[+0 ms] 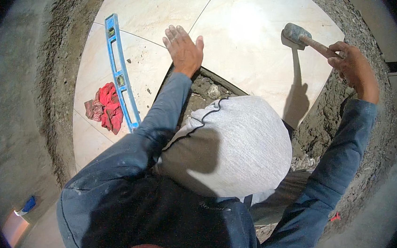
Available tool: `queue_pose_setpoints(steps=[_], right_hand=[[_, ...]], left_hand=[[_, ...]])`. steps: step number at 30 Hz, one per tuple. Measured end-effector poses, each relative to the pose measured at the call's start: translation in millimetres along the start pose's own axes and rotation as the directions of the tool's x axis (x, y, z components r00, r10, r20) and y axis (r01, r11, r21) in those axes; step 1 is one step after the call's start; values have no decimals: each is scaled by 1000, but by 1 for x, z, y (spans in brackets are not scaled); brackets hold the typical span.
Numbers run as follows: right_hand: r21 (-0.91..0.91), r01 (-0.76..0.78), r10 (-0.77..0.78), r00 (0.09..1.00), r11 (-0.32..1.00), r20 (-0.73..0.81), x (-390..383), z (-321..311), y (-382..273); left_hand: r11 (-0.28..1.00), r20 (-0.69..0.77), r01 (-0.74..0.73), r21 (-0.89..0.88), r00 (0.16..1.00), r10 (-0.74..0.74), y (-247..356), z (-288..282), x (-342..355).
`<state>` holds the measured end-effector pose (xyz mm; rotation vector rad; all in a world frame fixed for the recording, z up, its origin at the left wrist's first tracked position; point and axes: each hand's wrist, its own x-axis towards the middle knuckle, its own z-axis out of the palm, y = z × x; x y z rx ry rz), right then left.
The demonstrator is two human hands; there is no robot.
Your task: The person applies mortar to the floor using a trowel, places a large tile, and hammers it into position using a rubber mallet while checking for alignment with a level.
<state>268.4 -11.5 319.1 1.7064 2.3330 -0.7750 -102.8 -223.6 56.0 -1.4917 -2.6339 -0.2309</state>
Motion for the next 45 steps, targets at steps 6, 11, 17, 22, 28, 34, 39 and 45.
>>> queue_pose_setpoints(steps=[6, 11, 17, 22, 28, 34, 39, 45], right_hand=[[-34, -145, 146, 989, 989, 21, 4, -6, -19], [14, -138, 138, 990, 990, 39, 8, -16, -26], [-74, -93, 95, 995, 993, 21, -2, -14, -22], [-1, -94, 94, 995, 996, 11, -7, -12, -22], [-81, -172, 176, 983, 982, 42, -5, -19, -37], [-133, -164, 169, 985, 977, 24, 4, -26, -66], [-208, -115, 124, 992, 971, 32, 15, -23, -60], [-82, -207, 212, 976, 975, 55, -9, -20, -36]], left_hand=[[984, -27, -94, -153, 995, 91, 5, -2, 15], [986, -38, -108, -125, 994, 104, 23, 2, 51], [975, -84, -204, -86, 977, 197, 74, 22, 108], [948, -123, -242, -207, 968, 220, 108, 38, 170], [928, -78, -341, -152, 940, 332, 141, 48, 221], [914, -113, -399, -79, 914, 389, 147, 55, 246], [815, -92, -550, -182, 835, 542, 187, 48, 184], [793, 4, -353, -496, 913, 409, 134, 16, 81]])
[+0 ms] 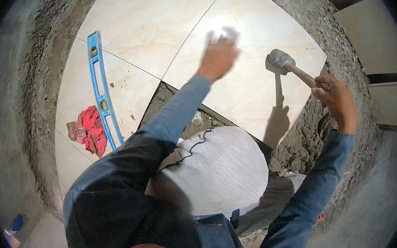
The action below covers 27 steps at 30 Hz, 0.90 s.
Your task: The person applies mortar to the floor using a trowel, places a large tile, and hammers it into position using a rubber mallet while checking for alignment with a level.
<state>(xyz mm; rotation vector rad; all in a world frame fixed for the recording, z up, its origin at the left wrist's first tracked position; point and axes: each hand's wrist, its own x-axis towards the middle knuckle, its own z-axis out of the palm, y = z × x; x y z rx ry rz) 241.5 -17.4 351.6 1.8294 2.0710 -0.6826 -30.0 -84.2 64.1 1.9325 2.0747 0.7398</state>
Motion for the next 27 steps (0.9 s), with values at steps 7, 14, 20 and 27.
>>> queue_pose_setpoints(steps=[7, 14, 20, 27], right_hand=[[-136, 197, -194, 980, 971, 31, -9, 66, 59], [551, 81, -132, 990, 830, 55, -23, 129, 21], [773, 416, -286, 906, 479, -311, -20, 197, -29], [538, 404, -361, 913, 740, -191, 14, 171, -61]], left_hand=[[903, -218, 265, 337, 955, -199, -57, -47, -31], [836, -280, 391, 386, 913, -298, -57, -42, -34], [829, -260, 387, 403, 917, -302, -57, -39, -29], [812, -263, 383, 440, 920, -291, -60, -39, -32]])
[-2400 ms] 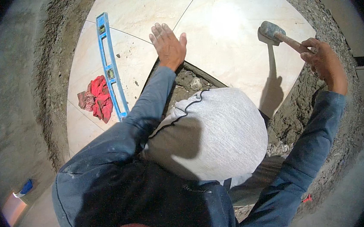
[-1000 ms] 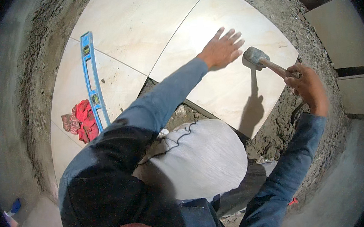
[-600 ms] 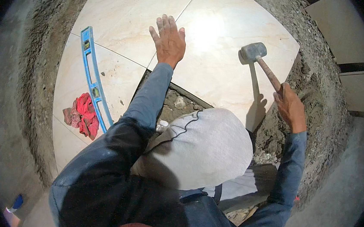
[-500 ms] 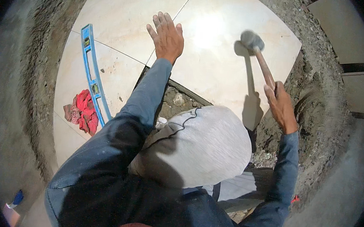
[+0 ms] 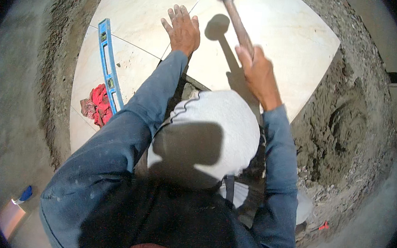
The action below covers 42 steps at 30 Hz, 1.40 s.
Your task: The person applies mortar to the floor using a trowel, places a large tile, and hammers it into position using a rubber mallet while checking for alignment with a level.
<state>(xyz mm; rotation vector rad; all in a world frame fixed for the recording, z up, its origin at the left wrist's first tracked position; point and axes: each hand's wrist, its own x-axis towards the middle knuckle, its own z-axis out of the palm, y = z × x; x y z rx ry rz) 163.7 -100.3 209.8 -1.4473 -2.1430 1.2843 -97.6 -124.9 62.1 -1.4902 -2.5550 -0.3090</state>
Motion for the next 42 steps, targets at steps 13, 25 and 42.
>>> queue_pose_setpoints(steps=[13, 25, 42], right_hand=[[159, -100, 121, 985, 982, -126, -22, 32, 16], [343, -290, 350, 929, 893, -124, -53, 10, -5], [256, -504, 557, 802, 825, -217, -118, 42, -6]], left_hand=[[999, 38, 17, -48, 999, -15, 2, 1, -5], [999, 28, 17, -37, 999, -16, 0, -1, -3], [988, -57, -40, -147, 998, 32, 3, -2, -8]])
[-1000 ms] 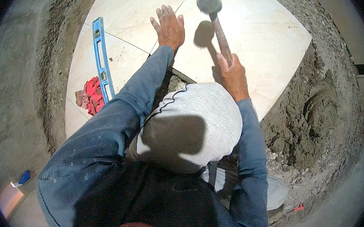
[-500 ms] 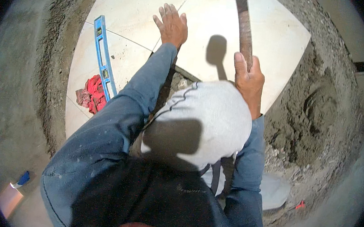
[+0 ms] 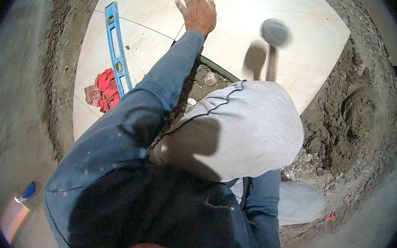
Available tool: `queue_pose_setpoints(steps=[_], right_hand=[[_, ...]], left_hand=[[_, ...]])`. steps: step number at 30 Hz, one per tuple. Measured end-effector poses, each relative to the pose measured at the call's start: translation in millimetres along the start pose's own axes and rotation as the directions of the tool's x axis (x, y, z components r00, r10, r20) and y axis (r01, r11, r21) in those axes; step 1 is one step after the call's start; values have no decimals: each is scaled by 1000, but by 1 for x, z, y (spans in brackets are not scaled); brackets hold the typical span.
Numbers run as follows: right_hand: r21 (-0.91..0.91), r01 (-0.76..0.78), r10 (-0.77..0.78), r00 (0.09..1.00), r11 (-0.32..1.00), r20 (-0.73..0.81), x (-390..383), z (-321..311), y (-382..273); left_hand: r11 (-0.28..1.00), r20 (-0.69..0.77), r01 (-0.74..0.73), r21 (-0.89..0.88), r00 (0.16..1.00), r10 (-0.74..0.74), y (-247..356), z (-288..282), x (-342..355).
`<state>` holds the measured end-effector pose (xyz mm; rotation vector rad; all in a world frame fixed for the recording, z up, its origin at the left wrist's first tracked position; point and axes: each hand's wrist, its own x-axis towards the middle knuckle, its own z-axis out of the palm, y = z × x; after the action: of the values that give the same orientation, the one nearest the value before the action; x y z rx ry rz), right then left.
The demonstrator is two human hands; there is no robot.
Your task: The person applies mortar to the floor using a trowel, places a large tile, and hammers it into position using a rubber mallet while checking for alignment with a level.
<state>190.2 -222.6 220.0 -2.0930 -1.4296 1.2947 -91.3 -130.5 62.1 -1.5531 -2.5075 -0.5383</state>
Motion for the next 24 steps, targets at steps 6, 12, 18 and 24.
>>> queue_pose_setpoints(steps=[6, 12, 18, 24], right_hand=[[77, 23, -22, 1000, 997, -9, -9, -14, -26], [-47, -172, 176, 976, 984, 127, -7, 5, 11], [122, 15, -13, 1000, 992, -18, -21, -12, -10], [87, -132, 125, 989, 987, 85, -4, 2, -10]], left_hand=[[1000, -74, -16, 26, 997, 17, -5, 1, 13], [998, -52, -2, -56, 999, -1, -9, 1, 5], [987, 16, 52, 152, 998, -55, 0, -3, 6], [991, 31, 69, 115, 997, -73, 5, 0, 11]])
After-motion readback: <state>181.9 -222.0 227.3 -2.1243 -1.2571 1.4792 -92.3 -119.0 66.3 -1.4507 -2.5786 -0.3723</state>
